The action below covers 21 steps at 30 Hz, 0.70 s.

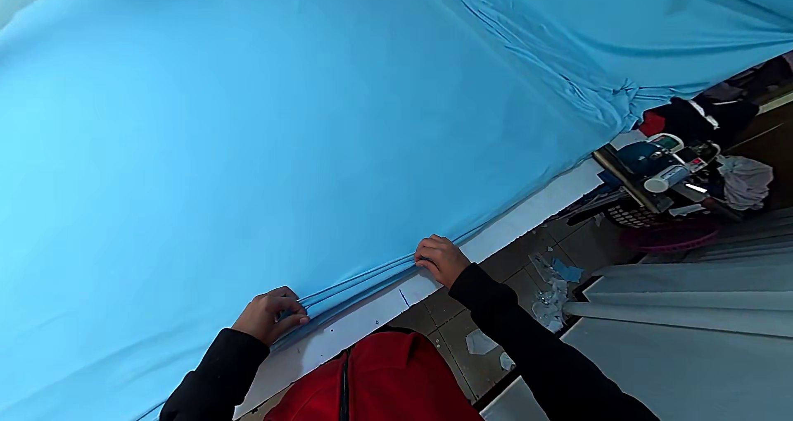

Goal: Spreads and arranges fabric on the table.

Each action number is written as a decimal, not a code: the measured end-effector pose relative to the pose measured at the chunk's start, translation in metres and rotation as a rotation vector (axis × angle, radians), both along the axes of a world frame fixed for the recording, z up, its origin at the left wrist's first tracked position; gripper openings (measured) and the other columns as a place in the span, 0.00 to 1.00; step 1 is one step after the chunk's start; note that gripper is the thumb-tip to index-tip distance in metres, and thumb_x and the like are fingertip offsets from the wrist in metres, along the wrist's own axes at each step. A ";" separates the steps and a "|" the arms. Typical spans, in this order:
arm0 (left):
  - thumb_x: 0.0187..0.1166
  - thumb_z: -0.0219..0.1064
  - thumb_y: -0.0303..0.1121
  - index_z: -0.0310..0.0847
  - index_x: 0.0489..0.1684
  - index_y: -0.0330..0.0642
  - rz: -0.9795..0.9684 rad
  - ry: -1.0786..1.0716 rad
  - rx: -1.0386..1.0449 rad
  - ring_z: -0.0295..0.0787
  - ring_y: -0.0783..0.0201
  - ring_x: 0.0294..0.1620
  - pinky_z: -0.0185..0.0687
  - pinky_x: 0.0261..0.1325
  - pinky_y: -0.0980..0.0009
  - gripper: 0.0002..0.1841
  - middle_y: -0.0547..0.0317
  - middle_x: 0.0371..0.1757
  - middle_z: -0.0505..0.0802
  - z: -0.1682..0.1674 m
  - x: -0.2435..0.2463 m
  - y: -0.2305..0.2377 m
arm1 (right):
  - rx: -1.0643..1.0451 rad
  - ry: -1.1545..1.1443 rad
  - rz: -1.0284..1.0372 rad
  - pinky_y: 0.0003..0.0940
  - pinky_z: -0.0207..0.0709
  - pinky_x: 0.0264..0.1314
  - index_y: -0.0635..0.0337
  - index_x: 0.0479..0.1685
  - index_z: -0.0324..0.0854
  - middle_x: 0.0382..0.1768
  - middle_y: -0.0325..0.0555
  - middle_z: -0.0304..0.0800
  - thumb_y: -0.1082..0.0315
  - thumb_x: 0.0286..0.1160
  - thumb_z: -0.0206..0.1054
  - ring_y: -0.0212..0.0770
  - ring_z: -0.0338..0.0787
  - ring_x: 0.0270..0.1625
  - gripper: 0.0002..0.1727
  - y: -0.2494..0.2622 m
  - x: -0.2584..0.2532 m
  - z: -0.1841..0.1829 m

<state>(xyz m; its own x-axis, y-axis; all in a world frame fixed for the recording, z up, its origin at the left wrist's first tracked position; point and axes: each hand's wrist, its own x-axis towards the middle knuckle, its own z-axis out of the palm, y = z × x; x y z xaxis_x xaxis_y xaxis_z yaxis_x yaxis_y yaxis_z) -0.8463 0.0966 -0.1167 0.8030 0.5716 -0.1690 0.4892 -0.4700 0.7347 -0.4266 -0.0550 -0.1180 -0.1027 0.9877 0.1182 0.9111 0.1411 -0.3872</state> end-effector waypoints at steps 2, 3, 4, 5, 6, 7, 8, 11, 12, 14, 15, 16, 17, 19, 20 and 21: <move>0.68 0.82 0.44 0.96 0.34 0.44 -0.043 0.093 -0.028 0.90 0.61 0.37 0.87 0.42 0.60 0.12 0.55 0.44 0.95 -0.008 0.004 -0.001 | -0.017 -0.050 0.022 0.49 0.82 0.50 0.53 0.32 0.92 0.40 0.40 0.91 0.70 0.70 0.76 0.46 0.88 0.47 0.02 0.001 -0.004 -0.004; 0.68 0.82 0.45 0.96 0.34 0.45 -0.060 0.146 -0.030 0.91 0.60 0.38 0.88 0.44 0.56 0.13 0.55 0.44 0.95 -0.012 0.006 -0.001 | -0.040 -0.076 0.026 0.48 0.82 0.51 0.52 0.32 0.93 0.41 0.40 0.91 0.69 0.70 0.76 0.46 0.88 0.47 0.02 0.002 -0.006 -0.005; 0.67 0.82 0.46 0.96 0.34 0.47 -0.066 0.174 -0.016 0.91 0.59 0.38 0.88 0.45 0.54 0.13 0.55 0.44 0.95 -0.014 0.007 -0.002 | -0.062 -0.091 0.022 0.47 0.82 0.52 0.51 0.33 0.93 0.42 0.40 0.91 0.67 0.70 0.77 0.45 0.88 0.48 0.02 0.002 -0.007 -0.006; 0.67 0.83 0.47 0.96 0.33 0.47 -0.062 0.168 0.012 0.91 0.57 0.38 0.88 0.45 0.53 0.14 0.54 0.43 0.95 -0.015 0.006 -0.003 | -0.079 -0.089 0.011 0.47 0.82 0.53 0.52 0.34 0.94 0.42 0.40 0.91 0.66 0.70 0.77 0.45 0.88 0.49 0.01 0.003 -0.009 -0.005; 0.65 0.83 0.48 0.95 0.33 0.46 -0.052 0.134 0.057 0.91 0.56 0.37 0.89 0.43 0.51 0.15 0.53 0.43 0.95 -0.016 0.004 -0.005 | -0.089 -0.073 -0.006 0.49 0.83 0.55 0.53 0.35 0.93 0.43 0.42 0.92 0.66 0.68 0.79 0.47 0.89 0.51 0.03 0.003 -0.010 -0.003; 0.63 0.83 0.50 0.94 0.31 0.47 -0.032 0.082 0.104 0.91 0.56 0.35 0.88 0.39 0.52 0.16 0.54 0.41 0.95 -0.017 0.000 -0.006 | -0.095 -0.057 -0.030 0.50 0.83 0.56 0.55 0.36 0.92 0.43 0.45 0.92 0.67 0.67 0.79 0.49 0.90 0.52 0.04 0.003 -0.011 -0.001; 0.60 0.82 0.52 0.94 0.29 0.47 -0.009 0.016 0.153 0.90 0.58 0.31 0.88 0.34 0.54 0.17 0.55 0.38 0.94 -0.019 -0.001 -0.007 | -0.086 -0.045 -0.060 0.52 0.84 0.57 0.57 0.38 0.90 0.42 0.47 0.93 0.70 0.65 0.79 0.50 0.91 0.52 0.06 0.002 -0.011 0.002; 0.59 0.79 0.54 0.94 0.30 0.49 0.042 -0.098 0.207 0.88 0.64 0.27 0.86 0.28 0.62 0.18 0.58 0.38 0.94 -0.017 -0.006 -0.011 | -0.019 -0.073 -0.147 0.52 0.86 0.53 0.58 0.43 0.87 0.40 0.48 0.92 0.76 0.63 0.75 0.50 0.92 0.48 0.10 -0.003 -0.006 0.004; 0.61 0.80 0.51 0.93 0.32 0.46 0.049 -0.116 0.195 0.89 0.63 0.28 0.87 0.28 0.63 0.17 0.56 0.39 0.94 -0.011 -0.009 -0.012 | 0.008 -0.103 -0.170 0.51 0.86 0.51 0.57 0.45 0.87 0.40 0.47 0.92 0.76 0.63 0.74 0.49 0.92 0.47 0.11 -0.002 -0.005 0.002; 0.64 0.81 0.44 0.87 0.38 0.40 0.055 -0.114 0.180 0.90 0.59 0.28 0.88 0.30 0.61 0.17 0.52 0.35 0.93 0.002 -0.011 -0.019 | 0.055 -0.183 -0.216 0.50 0.85 0.49 0.54 0.48 0.89 0.40 0.46 0.92 0.75 0.62 0.74 0.49 0.91 0.46 0.14 -0.002 -0.003 -0.002; 0.66 0.81 0.41 0.85 0.40 0.38 0.052 -0.102 0.162 0.91 0.58 0.28 0.89 0.31 0.60 0.17 0.50 0.35 0.92 0.008 -0.011 -0.022 | 0.075 -0.226 -0.242 0.50 0.84 0.49 0.53 0.47 0.90 0.39 0.45 0.90 0.74 0.61 0.73 0.49 0.90 0.46 0.14 -0.002 -0.001 -0.005; 0.68 0.80 0.38 0.84 0.43 0.36 0.044 -0.087 0.136 0.92 0.56 0.29 0.89 0.32 0.59 0.16 0.47 0.36 0.93 0.014 -0.011 -0.025 | 0.086 -0.263 -0.278 0.50 0.83 0.49 0.53 0.45 0.91 0.39 0.46 0.89 0.73 0.60 0.73 0.50 0.89 0.46 0.12 -0.002 0.002 -0.008; 0.70 0.79 0.36 0.85 0.45 0.36 0.038 -0.071 0.116 0.93 0.55 0.31 0.90 0.34 0.58 0.15 0.46 0.39 0.93 0.019 -0.012 -0.028 | 0.097 -0.291 -0.321 0.51 0.83 0.51 0.53 0.42 0.91 0.40 0.46 0.89 0.72 0.59 0.73 0.50 0.89 0.47 0.11 -0.003 0.005 -0.011; 0.72 0.77 0.36 0.88 0.48 0.38 0.033 -0.065 0.124 0.93 0.57 0.33 0.91 0.36 0.61 0.14 0.48 0.42 0.94 0.019 -0.013 -0.033 | 0.132 -0.304 -0.393 0.54 0.81 0.55 0.53 0.40 0.91 0.43 0.46 0.89 0.71 0.58 0.74 0.51 0.88 0.50 0.10 -0.004 0.012 -0.018; 0.72 0.76 0.37 0.89 0.47 0.40 0.035 -0.079 0.150 0.93 0.59 0.33 0.91 0.35 0.62 0.12 0.50 0.42 0.94 0.015 -0.013 -0.037 | 0.158 -0.295 -0.408 0.55 0.81 0.56 0.53 0.39 0.91 0.43 0.46 0.89 0.71 0.58 0.73 0.52 0.88 0.50 0.09 -0.006 0.017 -0.021; 0.71 0.75 0.38 0.91 0.44 0.42 0.042 -0.098 0.189 0.92 0.60 0.32 0.90 0.33 0.64 0.11 0.52 0.40 0.95 0.009 -0.011 -0.040 | 0.188 -0.273 -0.403 0.56 0.81 0.57 0.54 0.38 0.91 0.43 0.48 0.90 0.72 0.58 0.73 0.53 0.89 0.49 0.09 -0.009 0.022 -0.022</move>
<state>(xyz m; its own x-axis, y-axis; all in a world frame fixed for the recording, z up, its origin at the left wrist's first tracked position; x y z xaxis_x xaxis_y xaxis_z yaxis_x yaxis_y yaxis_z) -0.8575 0.0569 -0.1072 0.7852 0.6189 0.0221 0.4416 -0.5846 0.6806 -0.4046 -0.0645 -0.1395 0.2292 0.9194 0.3196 0.9718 -0.1971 -0.1298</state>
